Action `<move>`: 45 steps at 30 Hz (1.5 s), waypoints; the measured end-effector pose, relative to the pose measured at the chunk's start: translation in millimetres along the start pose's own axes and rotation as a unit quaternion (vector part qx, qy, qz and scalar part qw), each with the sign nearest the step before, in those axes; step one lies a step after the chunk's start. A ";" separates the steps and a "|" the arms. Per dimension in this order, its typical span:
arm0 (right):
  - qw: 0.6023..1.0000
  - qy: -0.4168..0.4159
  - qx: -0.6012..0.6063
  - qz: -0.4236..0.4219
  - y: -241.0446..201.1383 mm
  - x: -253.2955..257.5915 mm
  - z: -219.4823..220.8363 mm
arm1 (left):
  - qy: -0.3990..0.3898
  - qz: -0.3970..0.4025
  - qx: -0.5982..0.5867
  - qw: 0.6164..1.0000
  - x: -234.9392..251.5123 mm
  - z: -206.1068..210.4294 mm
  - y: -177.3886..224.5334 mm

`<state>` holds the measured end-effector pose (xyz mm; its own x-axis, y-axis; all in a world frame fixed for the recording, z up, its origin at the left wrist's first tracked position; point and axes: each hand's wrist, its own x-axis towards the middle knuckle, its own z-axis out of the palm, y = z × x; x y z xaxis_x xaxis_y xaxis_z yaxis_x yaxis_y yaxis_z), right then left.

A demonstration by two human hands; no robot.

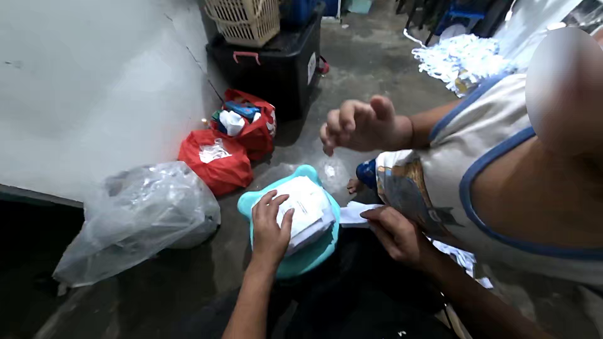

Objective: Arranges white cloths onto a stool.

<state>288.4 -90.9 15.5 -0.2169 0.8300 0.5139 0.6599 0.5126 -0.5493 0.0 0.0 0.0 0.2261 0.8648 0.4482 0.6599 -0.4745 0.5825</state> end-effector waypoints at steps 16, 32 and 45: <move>0.971 0.013 -0.182 0.157 23.9 -57.4 -44.0 | -0.330 0.035 -0.163 0.929 32.4 104.9 84.3; 0.985 -0.060 -0.146 0.066 88.7 -43.5 -67.3 | -0.269 0.106 -0.094 0.953 35.1 137.3 108.7; 0.993 0.001 0.027 0.116 65.4 -23.2 -65.6 | -0.237 0.220 -0.179 0.929 44.1 125.4 109.9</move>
<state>383.7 -91.1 10.9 -0.0625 0.9267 0.3705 0.6531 0.3187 -0.6870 172.4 6.6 -1.2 0.7641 0.5088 0.3965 0.1667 -0.7496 0.6405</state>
